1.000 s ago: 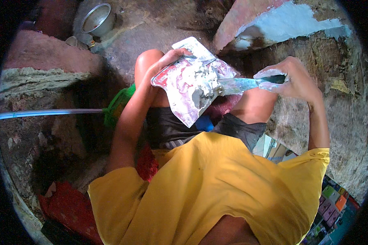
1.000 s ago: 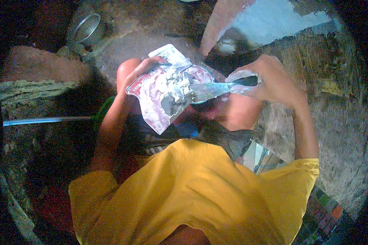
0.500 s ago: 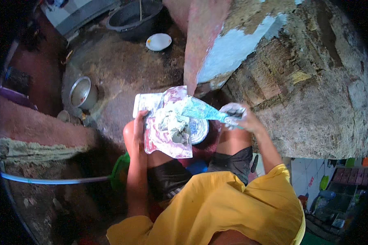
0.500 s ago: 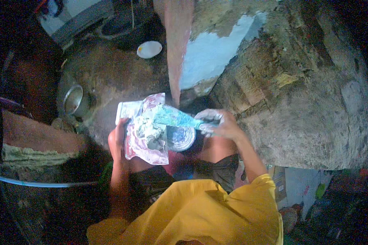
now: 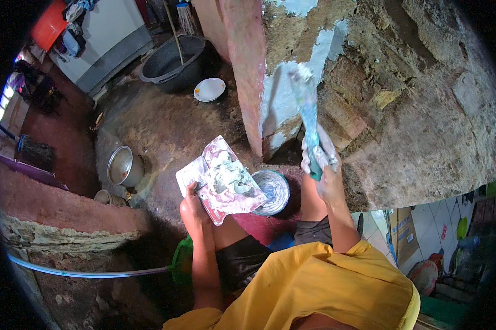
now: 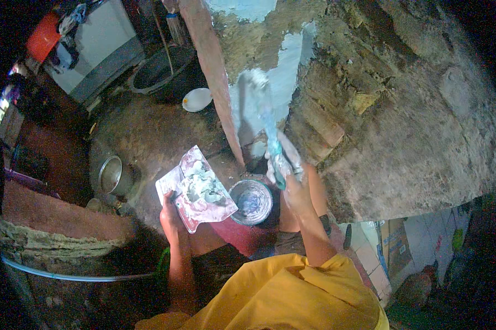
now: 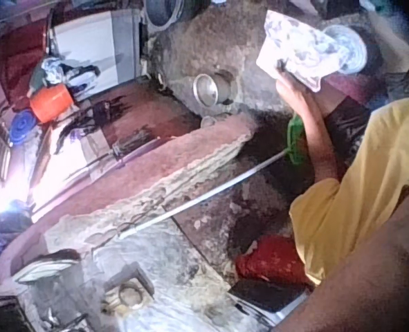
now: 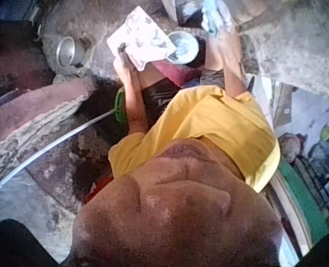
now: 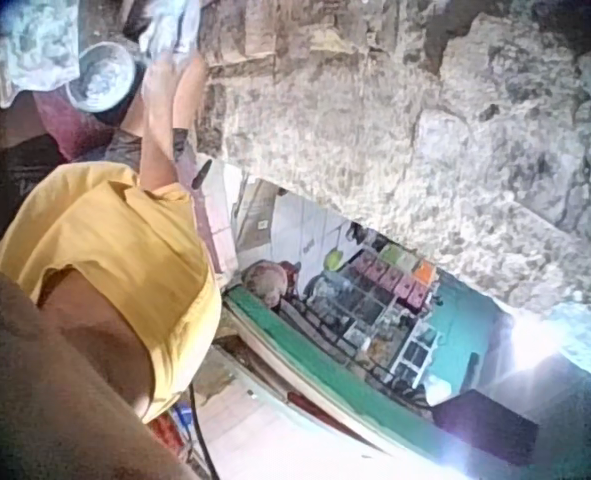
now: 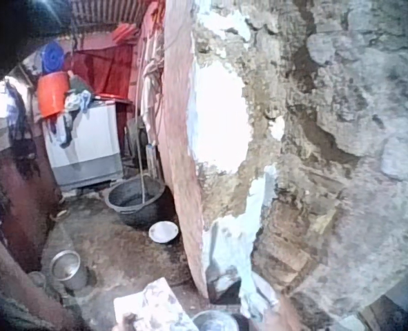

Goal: The person applies patching compound to a hole in a wall using a putty knife, mixing the compound in a bowl and on a palette.

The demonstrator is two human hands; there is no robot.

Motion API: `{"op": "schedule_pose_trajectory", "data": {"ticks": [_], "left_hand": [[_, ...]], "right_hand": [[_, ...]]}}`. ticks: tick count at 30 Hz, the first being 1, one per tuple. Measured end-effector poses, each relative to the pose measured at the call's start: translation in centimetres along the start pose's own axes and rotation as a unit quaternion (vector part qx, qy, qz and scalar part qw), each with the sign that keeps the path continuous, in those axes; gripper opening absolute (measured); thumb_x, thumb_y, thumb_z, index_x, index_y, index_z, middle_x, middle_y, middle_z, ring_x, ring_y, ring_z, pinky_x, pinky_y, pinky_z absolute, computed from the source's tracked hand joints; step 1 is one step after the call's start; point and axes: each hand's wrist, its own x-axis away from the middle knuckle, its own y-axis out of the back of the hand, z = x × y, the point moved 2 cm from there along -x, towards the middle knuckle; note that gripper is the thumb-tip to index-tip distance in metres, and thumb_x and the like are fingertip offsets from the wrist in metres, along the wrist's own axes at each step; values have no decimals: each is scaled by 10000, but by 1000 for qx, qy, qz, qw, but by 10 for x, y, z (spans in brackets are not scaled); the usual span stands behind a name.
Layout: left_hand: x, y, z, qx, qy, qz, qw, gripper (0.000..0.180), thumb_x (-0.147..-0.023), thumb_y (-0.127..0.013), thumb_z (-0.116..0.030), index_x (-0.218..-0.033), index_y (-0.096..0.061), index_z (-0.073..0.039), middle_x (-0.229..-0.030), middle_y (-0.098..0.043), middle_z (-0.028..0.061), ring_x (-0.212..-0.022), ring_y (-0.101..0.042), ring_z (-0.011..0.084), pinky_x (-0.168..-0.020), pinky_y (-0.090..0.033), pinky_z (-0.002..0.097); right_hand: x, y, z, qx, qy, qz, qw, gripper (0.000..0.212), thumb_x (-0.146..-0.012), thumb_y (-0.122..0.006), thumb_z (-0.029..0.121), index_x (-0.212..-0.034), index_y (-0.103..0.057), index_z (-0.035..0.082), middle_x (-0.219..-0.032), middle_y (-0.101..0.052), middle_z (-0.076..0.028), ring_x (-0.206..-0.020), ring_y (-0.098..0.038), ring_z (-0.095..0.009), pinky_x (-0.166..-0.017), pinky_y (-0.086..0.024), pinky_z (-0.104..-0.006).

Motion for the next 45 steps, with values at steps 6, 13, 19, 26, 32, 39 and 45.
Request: {"op": "schedule_pose_trajectory", "data": {"ticks": [6, 13, 19, 26, 32, 39, 45], "left_hand": [[-10, 5, 11, -77, -35, 6, 996, 428, -809, -554, -324, -622, -554, 60, -589, -540, 44, -538, -468, 129, -547, -404, 302], [-8, 9, 4, -115, 30, 17, 993, 359, -812, -554, -322, -836, -609, 32, -697, -567, 27, -579, -527, 129, -561, -428, 275], [-11, 5, 0, -112, 35, 12, 993, 417, -796, -562, -347, -728, -575, 64, -670, -578, 61, -572, -524, 142, -554, -425, 292], [8, -14, -15, 30, 100, 59, 993, 438, -801, -558, -365, -795, -598, 71, -730, -605, 76, -609, -564, 158, -582, -440, 293], [-11, -3, -7, -1, 105, 28, 994, 456, -773, -585, -374, -824, -607, 79, -773, -619, 89, -658, -572, 172, -633, -449, 302], [-3, -14, -7, -17, 124, 25, 992, 451, -768, -584, -361, -829, -620, 84, -786, -632, 97, -681, -586, 177, -648, -460, 303], [-14, -13, 3, -125, 106, -4, 986, 423, -775, -568, -366, -815, -610, 53, -742, -612, 72, -654, -575, 178, -631, -459, 311]], "right_hand": [[-13, -34, 8, 30, 90, -82, 992, 465, -901, -395, 73, -1355, -296, 66, -972, -490, -29, -707, -433, -64, -561, -391, -203], [-16, -73, 6, 93, 125, -98, 983, 500, -892, -391, 74, -1374, -260, 85, -907, -448, -19, -664, -418, -74, -517, -377, -210], [-16, -92, -2, 124, 110, -113, 980, 462, -896, -366, 38, -1350, -286, 21, -1009, -494, -69, -743, -452, -104, -601, -402, -211], [-29, -95, -9, 221, 157, -139, 952, 466, -878, -363, 23, -1335, -284, -22, -1124, -473, -133, -859, -490, -148, -690, -429, -227], [-34, -119, -7, 102, 106, -130, 981, 528, -863, -370, -11, -1370, -250, 78, -737, -477, -24, -546, -441, -75, -447, -376, -204], [-42, -145, -7, 32, 88, -153, 984, 517, -898, -402, 54, -1379, -215, 76, -675, -465, -38, -499, -449, -98, -423, -401, -238], [-43, -160, -6, 73, 142, -155, 975, 566, -862, -465, 8, -1361, -201, 48, -792, -487, -56, -592, -484, -94, -485, -438, -235]]}}
